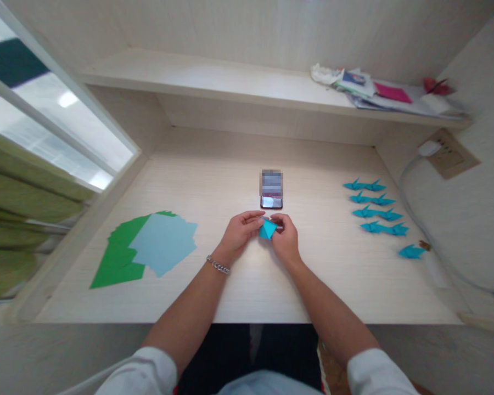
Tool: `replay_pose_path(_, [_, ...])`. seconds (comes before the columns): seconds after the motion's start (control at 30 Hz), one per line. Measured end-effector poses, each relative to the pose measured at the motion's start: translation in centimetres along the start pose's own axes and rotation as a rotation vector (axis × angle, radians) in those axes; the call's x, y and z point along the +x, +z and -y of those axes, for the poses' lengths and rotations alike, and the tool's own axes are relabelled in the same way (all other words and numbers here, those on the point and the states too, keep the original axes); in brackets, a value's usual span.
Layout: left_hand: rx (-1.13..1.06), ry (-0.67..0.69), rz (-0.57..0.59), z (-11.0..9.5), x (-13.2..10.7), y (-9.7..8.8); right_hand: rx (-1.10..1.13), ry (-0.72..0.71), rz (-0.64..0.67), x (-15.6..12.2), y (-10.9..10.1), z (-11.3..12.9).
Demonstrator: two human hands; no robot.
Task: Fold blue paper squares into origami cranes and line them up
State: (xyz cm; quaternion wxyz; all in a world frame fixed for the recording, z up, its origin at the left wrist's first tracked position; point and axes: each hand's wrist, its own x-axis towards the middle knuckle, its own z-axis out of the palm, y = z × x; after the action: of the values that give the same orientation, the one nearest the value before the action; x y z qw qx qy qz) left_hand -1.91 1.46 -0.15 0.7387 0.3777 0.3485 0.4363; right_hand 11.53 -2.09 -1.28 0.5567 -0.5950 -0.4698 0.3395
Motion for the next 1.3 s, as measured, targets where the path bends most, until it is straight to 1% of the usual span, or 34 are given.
replay_pose_path(0.1, [-0.043,0.027,-0.021,0.2,0.2,0.1,0.046,0.054,0.016,0.4,0.2,-0.5])
replay_pose_path(0.17, [-0.057,0.037,-0.031,0.2,0.3,0.2,0.106,0.104,0.067,0.6,0.2,-0.7])
replay_pose_path(0.27, [-0.078,0.032,-0.03,0.1,0.3,0.2,0.214,0.204,0.139,0.7,0.1,-0.6])
replay_pose_path(0.33, [-0.091,0.024,-0.025,0.0,0.2,0.2,0.238,0.238,0.142,0.7,-0.1,-0.3])
replay_pose_path(0.57, [-0.071,0.027,0.003,-0.2,0.0,0.1,0.249,0.232,0.11,0.7,-0.4,0.4])
replay_pose_path(0.87, [-0.023,0.031,-0.068,0.0,0.1,0.2,0.054,0.08,0.037,0.2,-0.4,0.6])
replay_pose_path(1.0, [-0.03,0.042,-0.094,0.0,0.1,0.1,0.026,0.051,0.06,0.0,-0.3,0.7])
replay_pose_path(1.3, [-0.007,0.051,-0.097,-0.1,0.2,0.0,0.041,0.08,0.118,0.1,-0.4,1.1])
